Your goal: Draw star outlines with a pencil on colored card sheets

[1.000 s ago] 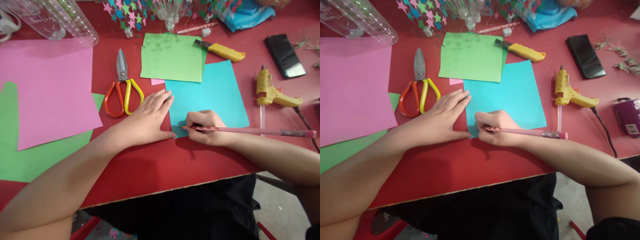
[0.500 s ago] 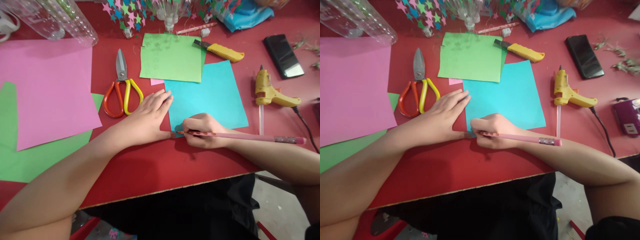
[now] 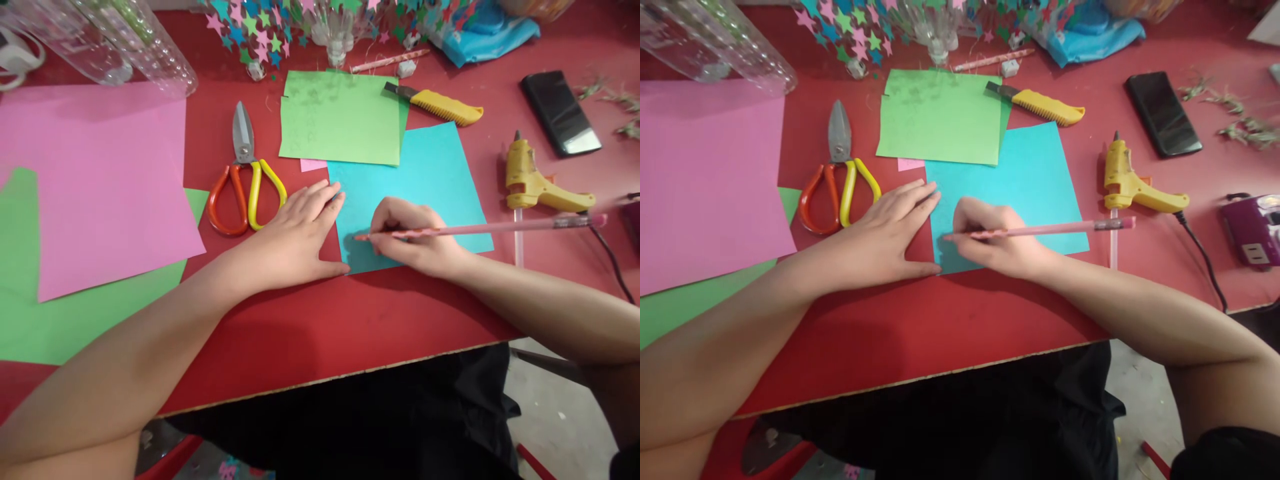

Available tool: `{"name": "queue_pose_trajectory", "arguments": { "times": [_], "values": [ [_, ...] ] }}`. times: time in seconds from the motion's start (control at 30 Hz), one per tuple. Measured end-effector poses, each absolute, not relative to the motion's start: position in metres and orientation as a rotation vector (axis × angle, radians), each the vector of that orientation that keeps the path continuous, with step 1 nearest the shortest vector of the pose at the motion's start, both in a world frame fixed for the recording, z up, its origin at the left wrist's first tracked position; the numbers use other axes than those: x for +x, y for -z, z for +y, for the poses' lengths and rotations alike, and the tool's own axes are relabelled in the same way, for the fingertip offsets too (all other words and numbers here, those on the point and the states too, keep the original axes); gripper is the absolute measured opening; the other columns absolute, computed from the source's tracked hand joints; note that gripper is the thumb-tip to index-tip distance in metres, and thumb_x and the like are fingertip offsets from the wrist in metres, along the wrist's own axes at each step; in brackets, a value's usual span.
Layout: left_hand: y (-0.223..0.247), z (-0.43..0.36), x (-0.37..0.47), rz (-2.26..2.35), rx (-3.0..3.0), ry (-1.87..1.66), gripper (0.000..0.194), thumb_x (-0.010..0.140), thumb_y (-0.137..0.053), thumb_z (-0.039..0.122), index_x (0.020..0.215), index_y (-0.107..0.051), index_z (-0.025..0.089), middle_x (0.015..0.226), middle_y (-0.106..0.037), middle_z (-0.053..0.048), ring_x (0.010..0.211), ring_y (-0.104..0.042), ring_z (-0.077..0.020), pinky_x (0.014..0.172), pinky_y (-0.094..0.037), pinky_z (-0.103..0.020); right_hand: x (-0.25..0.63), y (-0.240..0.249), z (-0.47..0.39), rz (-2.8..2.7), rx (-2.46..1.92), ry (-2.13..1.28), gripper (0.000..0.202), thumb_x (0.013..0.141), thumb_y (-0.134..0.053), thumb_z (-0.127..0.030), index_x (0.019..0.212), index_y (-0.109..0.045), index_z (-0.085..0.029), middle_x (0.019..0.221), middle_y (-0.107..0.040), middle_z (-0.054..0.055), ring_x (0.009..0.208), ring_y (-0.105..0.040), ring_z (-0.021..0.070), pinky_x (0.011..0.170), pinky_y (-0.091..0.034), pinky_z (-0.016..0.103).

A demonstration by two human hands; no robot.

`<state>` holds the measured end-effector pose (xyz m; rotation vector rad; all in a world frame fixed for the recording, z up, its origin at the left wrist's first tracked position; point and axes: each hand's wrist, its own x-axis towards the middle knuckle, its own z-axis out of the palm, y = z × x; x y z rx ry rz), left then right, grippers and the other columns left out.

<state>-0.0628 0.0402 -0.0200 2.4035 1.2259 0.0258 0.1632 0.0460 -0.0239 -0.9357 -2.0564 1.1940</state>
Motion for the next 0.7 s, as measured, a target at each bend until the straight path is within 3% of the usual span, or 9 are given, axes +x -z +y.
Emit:
{"name": "queue_pose_trajectory", "arguments": {
  "times": [0.17,0.3,0.5,0.6,0.7],
  "values": [
    [0.015,0.03,-0.059,1.206,2.448,0.007,0.097,0.081,-0.065,0.054,0.153,-0.017,0.011,0.161,-0.015,-0.022,0.15,-0.011,-0.0374,0.121,-0.017,-0.057,0.169,0.017,0.057,-1.86,-1.07,-1.101,0.007,0.087,-0.058,-0.015,0.083,-0.054,-0.018,0.072,-0.057,-0.001,0.063,-0.05,0.0101,0.057,-0.04,0.024],
    [0.006,0.01,-0.05,1.193,2.498,0.056,0.095,0.082,-0.064,0.06,0.15,-0.028,0.005,0.158,-0.022,-0.025,0.149,-0.016,-0.0384,0.121,-0.019,-0.053,0.171,0.015,0.065,-1.923,-1.053,-1.058,0.008,0.086,-0.058,-0.01,0.09,-0.06,-0.017,0.08,-0.061,0.0,0.07,-0.054,0.0094,0.062,-0.041,0.023],
    [-0.002,-0.017,-0.039,1.191,2.691,0.045,0.076,0.085,-0.061,0.06,0.132,-0.051,0.001,0.135,-0.05,-0.027,0.132,-0.044,-0.0408,0.115,-0.031,-0.054,0.166,0.017,0.074,-1.867,-1.082,-1.23,0.008,0.086,-0.06,-0.012,0.079,-0.058,-0.015,0.064,-0.059,-0.002,0.057,-0.053,0.0082,0.052,-0.04,0.022],
    [-0.004,-0.02,-0.037,1.151,2.778,0.036,0.073,0.087,-0.059,0.056,0.132,-0.05,-0.001,0.126,-0.054,-0.027,0.123,-0.05,-0.0413,0.108,-0.039,-0.055,0.167,0.014,0.078,-1.821,-1.058,-1.373,0.013,0.09,-0.057,-0.014,0.077,-0.056,-0.015,0.056,-0.057,-0.003,0.049,-0.052,0.0076,0.048,-0.039,0.021],
    [-0.005,-0.017,-0.037,1.174,2.771,0.017,0.066,0.091,-0.056,0.052,0.132,-0.05,0.002,0.12,-0.057,-0.024,0.113,-0.056,-0.0385,0.097,-0.048,-0.051,0.169,0.014,0.08,-1.798,-1.052,-1.381,0.009,0.085,-0.064,-0.012,0.079,-0.058,-0.015,0.06,-0.059,-0.003,0.052,-0.053,0.007,0.048,-0.04,0.02]
  ]
}}
